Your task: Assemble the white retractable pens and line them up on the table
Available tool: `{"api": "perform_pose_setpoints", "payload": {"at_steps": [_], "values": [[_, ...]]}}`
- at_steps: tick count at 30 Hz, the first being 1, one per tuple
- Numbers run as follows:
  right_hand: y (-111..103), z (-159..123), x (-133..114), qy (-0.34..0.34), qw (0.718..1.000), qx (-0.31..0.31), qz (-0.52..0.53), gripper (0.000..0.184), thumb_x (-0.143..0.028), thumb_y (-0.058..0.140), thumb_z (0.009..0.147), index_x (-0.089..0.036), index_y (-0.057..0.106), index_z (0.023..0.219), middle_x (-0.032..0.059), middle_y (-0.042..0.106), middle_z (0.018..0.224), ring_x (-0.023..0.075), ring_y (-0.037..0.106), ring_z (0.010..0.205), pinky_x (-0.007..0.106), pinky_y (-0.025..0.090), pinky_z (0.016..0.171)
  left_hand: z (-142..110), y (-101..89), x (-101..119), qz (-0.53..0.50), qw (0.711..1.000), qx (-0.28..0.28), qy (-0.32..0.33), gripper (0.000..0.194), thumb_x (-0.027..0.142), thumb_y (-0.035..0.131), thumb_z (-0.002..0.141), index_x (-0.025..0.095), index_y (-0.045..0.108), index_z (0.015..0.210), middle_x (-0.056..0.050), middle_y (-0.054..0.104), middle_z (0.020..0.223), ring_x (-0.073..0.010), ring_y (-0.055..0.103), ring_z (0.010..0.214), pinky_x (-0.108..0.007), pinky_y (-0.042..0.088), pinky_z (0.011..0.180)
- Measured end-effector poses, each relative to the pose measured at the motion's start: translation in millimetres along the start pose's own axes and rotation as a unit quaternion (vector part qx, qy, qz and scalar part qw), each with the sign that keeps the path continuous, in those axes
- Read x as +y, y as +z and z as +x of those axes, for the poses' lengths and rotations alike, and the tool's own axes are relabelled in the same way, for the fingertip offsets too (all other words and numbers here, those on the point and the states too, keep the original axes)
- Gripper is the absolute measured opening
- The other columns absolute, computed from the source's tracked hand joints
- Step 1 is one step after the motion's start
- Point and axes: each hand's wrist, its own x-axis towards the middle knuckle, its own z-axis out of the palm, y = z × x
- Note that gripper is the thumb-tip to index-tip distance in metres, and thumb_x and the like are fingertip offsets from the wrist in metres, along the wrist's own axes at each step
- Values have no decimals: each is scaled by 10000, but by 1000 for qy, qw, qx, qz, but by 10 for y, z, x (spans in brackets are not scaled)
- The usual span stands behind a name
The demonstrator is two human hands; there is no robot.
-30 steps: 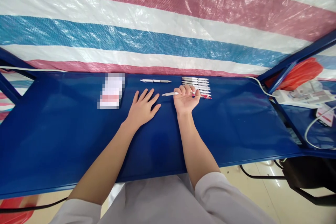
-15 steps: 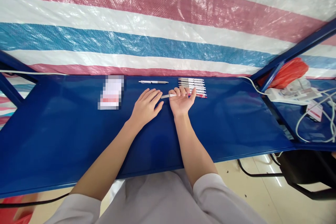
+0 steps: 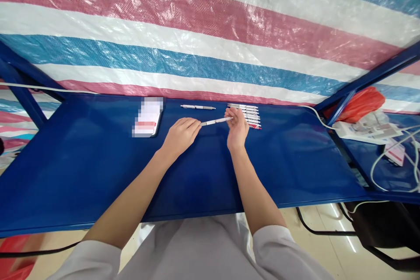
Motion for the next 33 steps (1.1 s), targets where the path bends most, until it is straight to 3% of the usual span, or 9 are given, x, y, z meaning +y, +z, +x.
{"api": "perform_pose_setpoints", "payload": {"at_steps": [2,5,8,10,14,18,23,27,33], "values": [[-72,3,-43,-138,976,-46,-164,273,-432,601,861,-207,718,961,65,752,1010,233,682,1026,448,508,977,-12,-11,-21,4,1000,-8,-2,338,275,390,1001,168,709,1038,-95,737,1027,-232,673,1008,-387,500,969],[-153,-31,-65,-329,858,-191,-346,208,-302,605,884,-251,728,1045,47,753,1088,233,665,1122,465,449,1085,-16,-18,-31,10,1000,-18,-2,339,276,393,999,158,709,1033,-101,734,1027,-236,672,1002,-387,494,967],[-189,-67,-23,-409,746,-312,-424,281,-192,540,915,-255,694,1141,35,727,1173,217,640,1186,472,421,1130,-10,-21,-21,4,1000,-31,-1,344,281,384,1001,168,707,1040,-98,730,1040,-237,666,1014,-392,487,972],[-199,-74,17,-417,706,-351,-452,319,-162,503,926,-245,670,1186,37,702,1225,209,622,1214,472,418,1137,-6,-21,-10,-1,999,-39,-2,352,287,374,1005,176,704,1052,-94,728,1049,-236,660,1026,-393,484,976],[-216,-40,50,-410,678,-379,-477,309,-167,489,939,-240,679,1172,36,709,1209,204,645,1180,456,429,1123,-3,-12,18,-4,999,-42,4,360,287,365,1008,174,703,1056,-86,726,1055,-225,657,1029,-371,482,976],[-263,1,9,-424,662,-379,-488,273,-199,505,947,-265,706,1119,20,733,1161,193,693,1080,402,513,1010,-5,7,50,-22,999,-43,3,352,287,378,1004,175,709,1046,-82,731,1041,-219,659,1028,-366,484,976],[-407,25,-95,-480,595,-380,-521,255,-167,510,949,-210,721,1084,22,754,1108,180,715,999,295,561,850,-61,46,81,-28,999,-41,-18,346,362,450,980,168,692,1135,-106,707,1155,-249,637,1105,-403,467,1012],[-572,89,-168,-489,549,-381,-561,257,-157,509,949,-217,712,1094,9,757,1097,163,714,961,257,552,800,-131,72,125,22,995,-84,-41,416,379,459,970,156,619,1283,-136,598,1350,-315,532,1267,-494,383,1088],[-788,215,-247,-482,516,-342,-620,250,-173,508,947,-226,719,1071,4,766,1064,174,705,962,260,528,755,-189,110,176,58,988,-116,-83,491,457,451,961,193,568,1358,-134,452,1492,-348,380,1396,-569,231,1165]]}}
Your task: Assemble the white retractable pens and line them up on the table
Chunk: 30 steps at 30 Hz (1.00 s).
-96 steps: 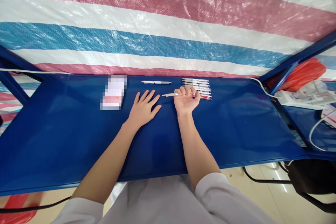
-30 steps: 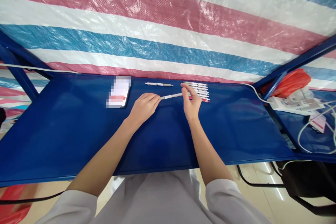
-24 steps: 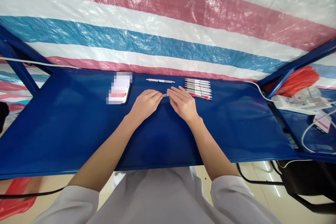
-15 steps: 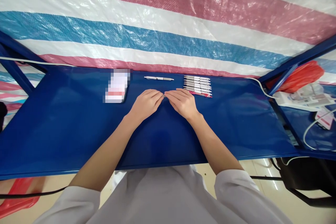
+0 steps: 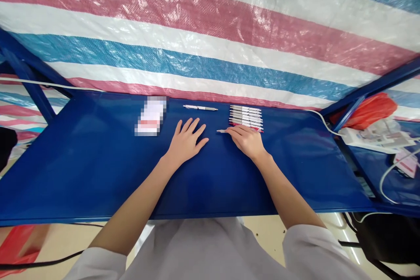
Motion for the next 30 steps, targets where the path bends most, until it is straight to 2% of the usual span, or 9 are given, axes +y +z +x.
{"api": "perform_pose_setpoints", "payload": {"at_steps": [11,30], "values": [[-64,-173,192,66,996,-25,-49,281,-155,477,942,-243,725,1039,4,763,1071,156,673,963,244,456,707,-71,86,-1,6,1000,-16,-26,518,479,412,966,221,524,1401,-105,429,1513,-336,343,1420,-571,183,1183],[-82,-135,200,97,993,-45,-42,316,-159,447,960,-252,749,968,1,766,1049,153,648,955,247,399,592,-62,76,17,12,999,-30,-22,533,480,381,976,201,509,1412,-96,419,1521,-329,326,1429,-569,163,1187]]}}
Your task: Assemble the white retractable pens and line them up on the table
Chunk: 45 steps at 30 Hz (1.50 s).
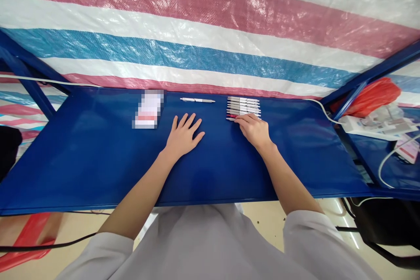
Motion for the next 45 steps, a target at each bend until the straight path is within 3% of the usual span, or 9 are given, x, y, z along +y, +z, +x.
{"api": "perform_pose_setpoints", "payload": {"at_steps": [13,36,45], "values": [[-3,49,-1,0,1000,-27,14,318,-129,472,933,-275,737,1032,9,741,1117,169,631,998,243,458,634,3,19,-12,-15,1000,2,-4,528,492,374,971,236,508,1412,-79,408,1529,-326,320,1433,-568,147,1189],[-1,59,-88,2,1000,-13,19,307,-137,470,933,-275,728,1028,4,729,1152,176,632,1034,246,470,613,16,6,-9,-11,1000,3,2,522,485,377,968,216,538,1386,-105,438,1508,-328,345,1418,-572,181,1178],[-103,219,-357,6,998,-27,64,306,-198,444,960,-263,705,1105,25,699,1219,197,615,1121,273,515,722,37,-66,-83,-2,1000,10,16,494,470,401,963,221,573,1353,-99,455,1496,-323,365,1408,-562,175,1183]]}}
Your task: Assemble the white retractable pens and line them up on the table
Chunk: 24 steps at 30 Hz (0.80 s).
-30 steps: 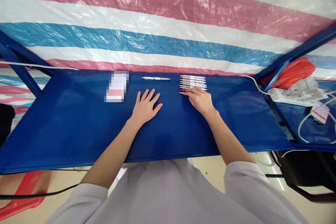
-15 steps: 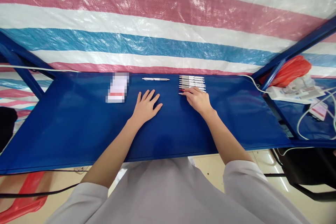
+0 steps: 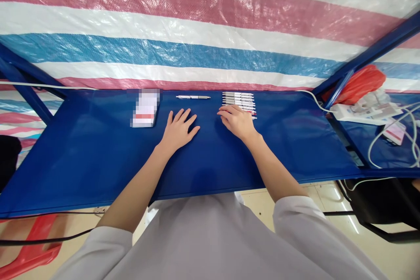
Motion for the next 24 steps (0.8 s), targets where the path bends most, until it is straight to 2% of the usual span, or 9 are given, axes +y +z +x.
{"api": "perform_pose_setpoints", "payload": {"at_steps": [4,7,10,14,24], "values": [[116,91,-218,2,999,9,38,309,-246,455,961,-239,686,1166,54,675,1260,225,597,1186,335,529,887,-14,-46,-114,1,1000,11,-2,475,448,408,960,225,584,1341,-97,460,1492,-309,372,1406,-548,187,1185],[258,129,-372,-2,998,18,53,323,-277,462,962,-214,663,1207,63,639,1324,258,531,1301,431,423,1088,-44,-47,-176,9,1000,11,-2,474,441,403,962,222,583,1342,-98,466,1488,-301,379,1404,-542,202,1182],[383,142,-483,-1,998,18,64,366,-321,444,973,-206,622,1272,68,584,1396,261,468,1368,467,338,1161,-74,-25,-199,12,1000,6,-5,478,437,390,967,220,575,1351,-97,465,1489,-297,383,1404,-534,206,1183],[472,139,-544,-9,998,12,67,417,-360,434,979,-203,569,1341,76,534,1443,271,414,1407,491,307,1183,-88,8,-210,12,1000,2,-4,485,438,373,975,229,552,1374,-90,452,1498,-289,360,1419,-523,191,1192],[507,142,-540,-11,995,6,98,383,-330,435,982,-218,607,1305,60,564,1410,270,485,1357,475,380,1152,-20,-33,-222,1,1000,-9,-3,474,426,380,975,215,567,1356,-79,457,1496,-283,365,1416,-512,226,1187]]}}
